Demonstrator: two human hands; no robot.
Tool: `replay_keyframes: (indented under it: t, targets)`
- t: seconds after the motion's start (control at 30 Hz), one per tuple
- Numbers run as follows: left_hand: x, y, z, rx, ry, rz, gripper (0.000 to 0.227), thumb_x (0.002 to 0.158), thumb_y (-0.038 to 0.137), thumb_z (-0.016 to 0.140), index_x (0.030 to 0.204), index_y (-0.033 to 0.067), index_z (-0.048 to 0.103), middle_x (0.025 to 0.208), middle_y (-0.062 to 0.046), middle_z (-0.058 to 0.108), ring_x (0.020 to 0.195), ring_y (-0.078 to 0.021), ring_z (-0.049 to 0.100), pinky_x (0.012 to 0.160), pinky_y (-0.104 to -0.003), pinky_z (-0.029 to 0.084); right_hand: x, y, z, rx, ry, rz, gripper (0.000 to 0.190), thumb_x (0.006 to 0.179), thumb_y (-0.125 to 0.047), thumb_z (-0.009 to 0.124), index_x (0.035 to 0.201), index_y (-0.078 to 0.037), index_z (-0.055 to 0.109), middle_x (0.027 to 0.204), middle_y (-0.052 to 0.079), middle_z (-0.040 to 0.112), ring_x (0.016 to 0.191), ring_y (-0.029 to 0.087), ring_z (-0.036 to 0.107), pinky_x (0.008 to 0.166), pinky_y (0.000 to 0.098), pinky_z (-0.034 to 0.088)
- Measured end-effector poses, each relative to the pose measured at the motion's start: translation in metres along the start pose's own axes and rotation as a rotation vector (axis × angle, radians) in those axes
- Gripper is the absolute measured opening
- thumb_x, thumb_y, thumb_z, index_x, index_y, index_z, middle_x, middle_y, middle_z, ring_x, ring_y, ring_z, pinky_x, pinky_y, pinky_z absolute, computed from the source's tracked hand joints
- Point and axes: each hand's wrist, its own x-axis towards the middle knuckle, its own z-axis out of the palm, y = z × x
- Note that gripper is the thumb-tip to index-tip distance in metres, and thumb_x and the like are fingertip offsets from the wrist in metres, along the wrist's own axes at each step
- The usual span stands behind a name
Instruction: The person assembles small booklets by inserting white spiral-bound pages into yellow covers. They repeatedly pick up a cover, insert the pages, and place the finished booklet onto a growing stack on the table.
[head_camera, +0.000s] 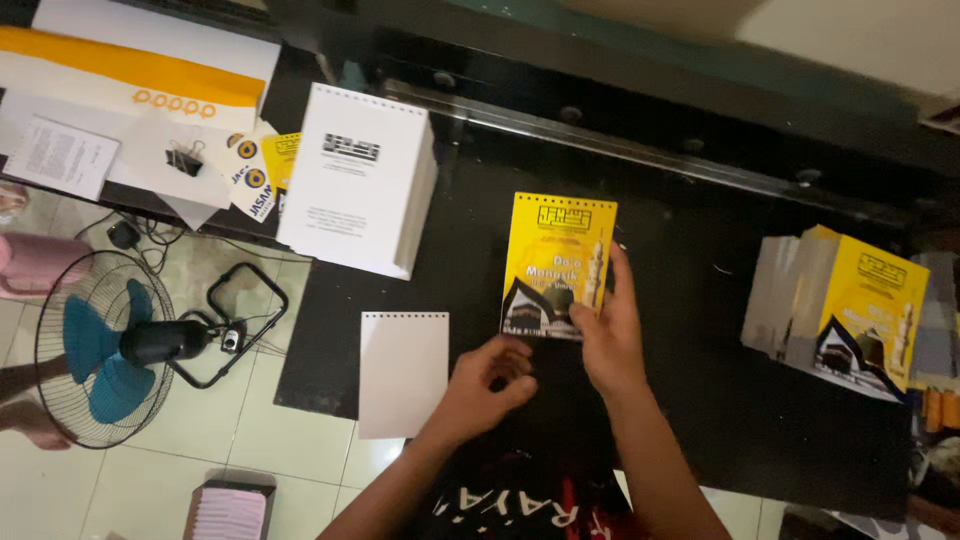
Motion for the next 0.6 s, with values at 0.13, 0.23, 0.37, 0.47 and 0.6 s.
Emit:
replay_keyframes:
  t: [0.13, 0.23, 0.37, 0.47, 0.6]
  targets:
    - [-0.001, 0.013, -0.003, -0.284, 0.057, -0.055, 0.049, 0.087, 0.018, 0.075, 0.128, -0.0037, 0.060, 0.107, -0.019, 0.067, 0.099, -0.0283, 0.067, 0.085, -0.041, 0.058, -0.032, 0.002, -0.034, -0.008, -0.142, -0.098, 0.091, 0.087, 0.013, 0.050, 0.165, -0.005, 0.006, 0.134, 0.042, 0.052, 0.122, 0.055, 0.060, 0.102, 0.0617, 0.052]
    - [0.008, 0.041, 0.017, -0.235, 0.091, 0.008, 0.037, 0.087, 0.008, 0.075, 0.122, -0.0019, 0.066, 0.102, -0.018, 0.070, 0.093, -0.0256, 0.067, 0.080, -0.038, 0.058, -0.048, 0.021, -0.051, 0.051, -0.169, -0.143, 0.093, 0.090, 0.006, 0.056, 0.167, -0.012, 0.007, 0.137, 0.026, 0.055, 0.127, 0.034, 0.059, 0.108, 0.0474, 0.049]
    - [0.011, 0.028, 0.038, -0.125, 0.217, 0.034, 0.024, 0.090, 0.001, 0.071, 0.113, 0.0004, 0.071, 0.092, -0.015, 0.071, 0.085, -0.0220, 0.067, 0.073, -0.035, 0.058, -0.053, 0.030, -0.072, 0.071, -0.254, -0.141, 0.095, 0.089, 0.009, 0.053, 0.166, -0.011, 0.002, 0.139, 0.036, 0.054, 0.126, 0.045, 0.060, 0.105, 0.0569, 0.049]
    - [0.000, 0.014, 0.032, 0.109, 0.313, 0.003, 0.022, 0.087, 0.004, 0.072, 0.109, 0.0010, 0.071, 0.086, -0.016, 0.071, 0.079, -0.0267, 0.070, 0.074, -0.039, 0.059, -0.068, 0.003, -0.099, -0.010, -0.362, 0.027, 0.095, 0.093, 0.003, 0.056, 0.165, -0.006, -0.006, 0.144, 0.045, 0.043, 0.128, 0.062, 0.052, 0.104, 0.0697, 0.046]
    - [-0.019, 0.008, 0.027, 0.731, 0.417, -0.185, 0.020, 0.085, 0.016, 0.075, 0.098, 0.0009, 0.073, 0.074, -0.023, 0.070, 0.073, -0.0413, 0.070, 0.067, -0.051, 0.054, -0.099, -0.020, -0.203, -0.371, -0.159, -0.138, 0.068, 0.083, -0.004, 0.079, 0.144, 0.001, 0.048, 0.133, 0.028, 0.058, 0.123, 0.046, 0.060, 0.104, 0.0553, 0.050]
